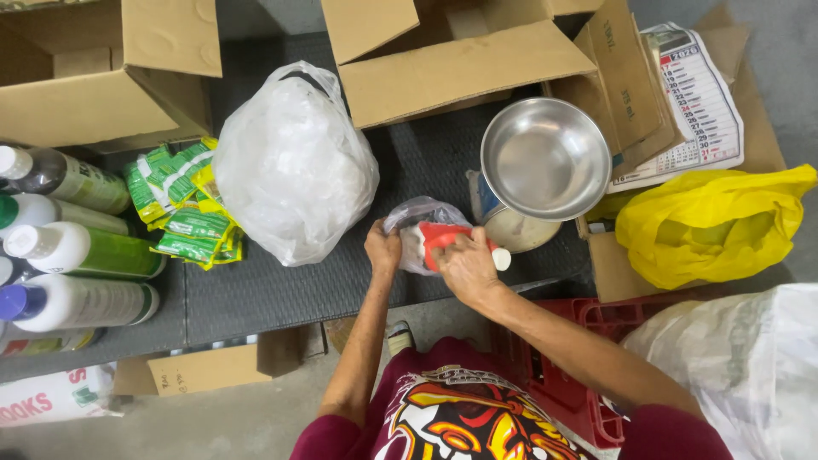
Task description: Scooping white powder from a large sack into a smaller plastic bag and weighing it on a scale.
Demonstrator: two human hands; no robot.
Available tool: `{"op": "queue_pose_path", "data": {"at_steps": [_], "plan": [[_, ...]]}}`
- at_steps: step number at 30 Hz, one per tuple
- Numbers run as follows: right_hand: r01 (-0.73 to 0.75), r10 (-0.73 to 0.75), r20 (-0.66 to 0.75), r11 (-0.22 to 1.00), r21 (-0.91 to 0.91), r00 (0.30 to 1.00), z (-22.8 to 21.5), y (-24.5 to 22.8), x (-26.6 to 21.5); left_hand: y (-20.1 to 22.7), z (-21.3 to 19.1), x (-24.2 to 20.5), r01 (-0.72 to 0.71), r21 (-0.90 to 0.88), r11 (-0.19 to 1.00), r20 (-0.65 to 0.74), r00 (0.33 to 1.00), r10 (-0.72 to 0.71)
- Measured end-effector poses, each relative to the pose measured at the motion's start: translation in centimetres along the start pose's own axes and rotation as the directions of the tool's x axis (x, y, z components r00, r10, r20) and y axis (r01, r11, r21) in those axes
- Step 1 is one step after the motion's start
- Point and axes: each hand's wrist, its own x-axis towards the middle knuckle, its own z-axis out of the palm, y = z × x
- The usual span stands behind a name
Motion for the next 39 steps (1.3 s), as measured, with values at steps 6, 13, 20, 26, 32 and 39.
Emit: {"op": "queue_pose_path", "data": {"at_steps": [6, 13, 20, 26, 32, 39], "plan": [[-0.025, 0.025, -0.031, 0.999, 0.021, 0.999, 0.4, 0.8, -0.5, 0.6, -0.1, -0.2, 0.022, -0.024, 0.999, 0.025, 0.999, -0.022], [-0.068, 0.076, -0.095, 0.994, 0.088, 0.992, -0.3, 1.4, -2.0, 2.0, -0.8, -0.2, -0.032, -0.004, 0.999, 0.014, 0.999, 0.032], [-0.129, 0.138, -0.056, 0.982, 0.137, 0.989, -0.9, 0.8, -4.1, 1.8, -0.3, 0.0, -0.02, 0.028, 0.999, 0.062, 0.998, 0.018], [-0.265, 0.305, -0.138, 0.932, 0.248, 0.942, -0.2, 0.4, -6.0, 2.2, -0.3, 0.0, 0.008, -0.046, 0.999, 0.067, 0.998, -0.005], [-0.496, 0.551, 0.008, 0.744, 0.448, 0.834, 1.4, -0.2, -8.5, 4.0, -1.1, -0.5, 0.056, -0.047, 0.997, 0.089, 0.995, -0.052], [-0.605, 0.747, 0.013, 0.528, 0.596, 0.664, 1.0, -0.5, -11.0, 5.3, 0.0, -2.0, -0.173, 0.094, 0.98, 0.128, 0.979, 0.161]]}}
